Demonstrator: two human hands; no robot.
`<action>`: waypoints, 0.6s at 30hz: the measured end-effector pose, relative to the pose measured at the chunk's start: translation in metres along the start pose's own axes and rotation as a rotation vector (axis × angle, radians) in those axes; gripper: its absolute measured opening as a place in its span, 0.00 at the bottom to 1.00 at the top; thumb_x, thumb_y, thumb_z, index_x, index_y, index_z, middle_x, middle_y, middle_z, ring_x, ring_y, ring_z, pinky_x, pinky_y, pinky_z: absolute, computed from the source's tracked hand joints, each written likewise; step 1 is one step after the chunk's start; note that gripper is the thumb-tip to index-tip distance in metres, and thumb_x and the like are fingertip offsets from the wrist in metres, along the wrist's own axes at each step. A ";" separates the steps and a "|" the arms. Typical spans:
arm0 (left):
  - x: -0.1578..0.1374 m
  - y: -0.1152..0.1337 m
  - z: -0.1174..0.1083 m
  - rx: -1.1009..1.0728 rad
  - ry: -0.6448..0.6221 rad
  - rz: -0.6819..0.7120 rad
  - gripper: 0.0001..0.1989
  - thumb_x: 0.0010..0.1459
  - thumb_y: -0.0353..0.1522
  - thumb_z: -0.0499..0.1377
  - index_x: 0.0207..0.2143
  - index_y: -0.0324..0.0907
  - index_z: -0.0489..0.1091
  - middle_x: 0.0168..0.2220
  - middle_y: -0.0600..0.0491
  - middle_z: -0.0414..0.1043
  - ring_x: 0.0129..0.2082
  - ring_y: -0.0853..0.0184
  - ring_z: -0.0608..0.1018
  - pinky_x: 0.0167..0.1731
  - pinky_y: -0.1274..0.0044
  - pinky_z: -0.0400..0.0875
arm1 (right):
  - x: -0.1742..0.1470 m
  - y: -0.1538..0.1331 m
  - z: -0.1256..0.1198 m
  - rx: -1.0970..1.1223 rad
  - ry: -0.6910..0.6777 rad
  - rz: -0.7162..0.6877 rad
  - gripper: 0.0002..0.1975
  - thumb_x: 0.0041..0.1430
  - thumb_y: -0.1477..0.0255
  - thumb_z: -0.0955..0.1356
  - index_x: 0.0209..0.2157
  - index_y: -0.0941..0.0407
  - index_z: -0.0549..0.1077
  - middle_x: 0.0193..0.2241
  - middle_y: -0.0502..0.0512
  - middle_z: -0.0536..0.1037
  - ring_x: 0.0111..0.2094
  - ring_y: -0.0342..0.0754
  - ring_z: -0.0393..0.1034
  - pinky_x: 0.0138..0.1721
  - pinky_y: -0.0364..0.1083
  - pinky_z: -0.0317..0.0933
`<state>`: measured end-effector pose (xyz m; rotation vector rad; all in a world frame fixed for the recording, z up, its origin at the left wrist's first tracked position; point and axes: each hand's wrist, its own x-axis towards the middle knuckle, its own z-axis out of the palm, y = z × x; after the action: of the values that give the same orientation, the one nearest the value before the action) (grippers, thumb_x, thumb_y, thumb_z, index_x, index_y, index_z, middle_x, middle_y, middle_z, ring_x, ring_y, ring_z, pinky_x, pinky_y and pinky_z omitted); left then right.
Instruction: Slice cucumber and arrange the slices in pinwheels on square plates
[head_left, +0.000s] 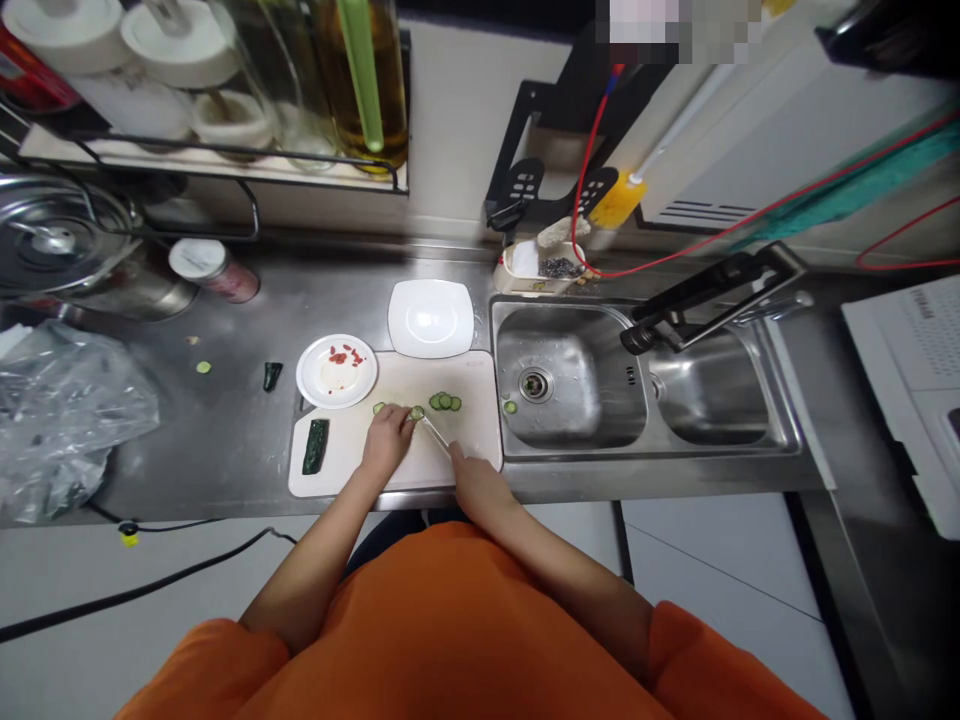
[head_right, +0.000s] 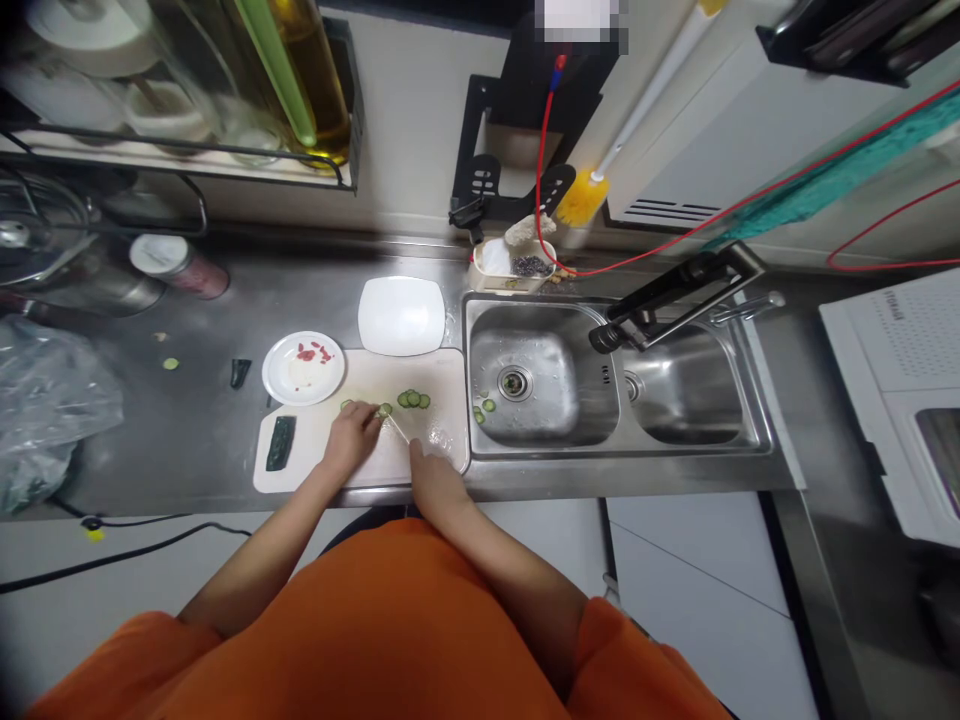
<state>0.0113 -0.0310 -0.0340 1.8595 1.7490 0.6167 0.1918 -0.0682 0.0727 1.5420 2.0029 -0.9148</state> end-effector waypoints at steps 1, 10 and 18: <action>0.000 0.000 0.000 0.000 0.000 -0.001 0.10 0.59 0.32 0.54 0.41 0.40 0.73 0.37 0.47 0.73 0.39 0.62 0.73 0.44 0.71 0.68 | 0.000 0.000 0.000 0.002 -0.001 -0.001 0.26 0.60 0.83 0.55 0.60 0.61 0.51 0.38 0.67 0.76 0.42 0.54 0.72 0.40 0.47 0.62; 0.001 0.000 -0.001 0.000 -0.002 0.009 0.10 0.59 0.33 0.54 0.40 0.40 0.72 0.36 0.47 0.73 0.39 0.62 0.72 0.43 0.71 0.68 | -0.001 -0.002 0.005 0.009 0.016 0.013 0.25 0.61 0.82 0.54 0.59 0.60 0.52 0.38 0.66 0.77 0.42 0.54 0.72 0.39 0.47 0.63; 0.002 0.000 0.000 -0.005 0.007 0.016 0.10 0.59 0.33 0.54 0.39 0.40 0.73 0.36 0.47 0.73 0.38 0.62 0.72 0.43 0.71 0.68 | 0.002 -0.006 0.002 0.014 -0.006 0.016 0.24 0.61 0.83 0.54 0.59 0.62 0.52 0.38 0.67 0.76 0.43 0.55 0.72 0.40 0.48 0.63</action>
<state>0.0109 -0.0294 -0.0342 1.8719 1.7367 0.6342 0.1856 -0.0696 0.0711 1.5579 1.9814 -0.9279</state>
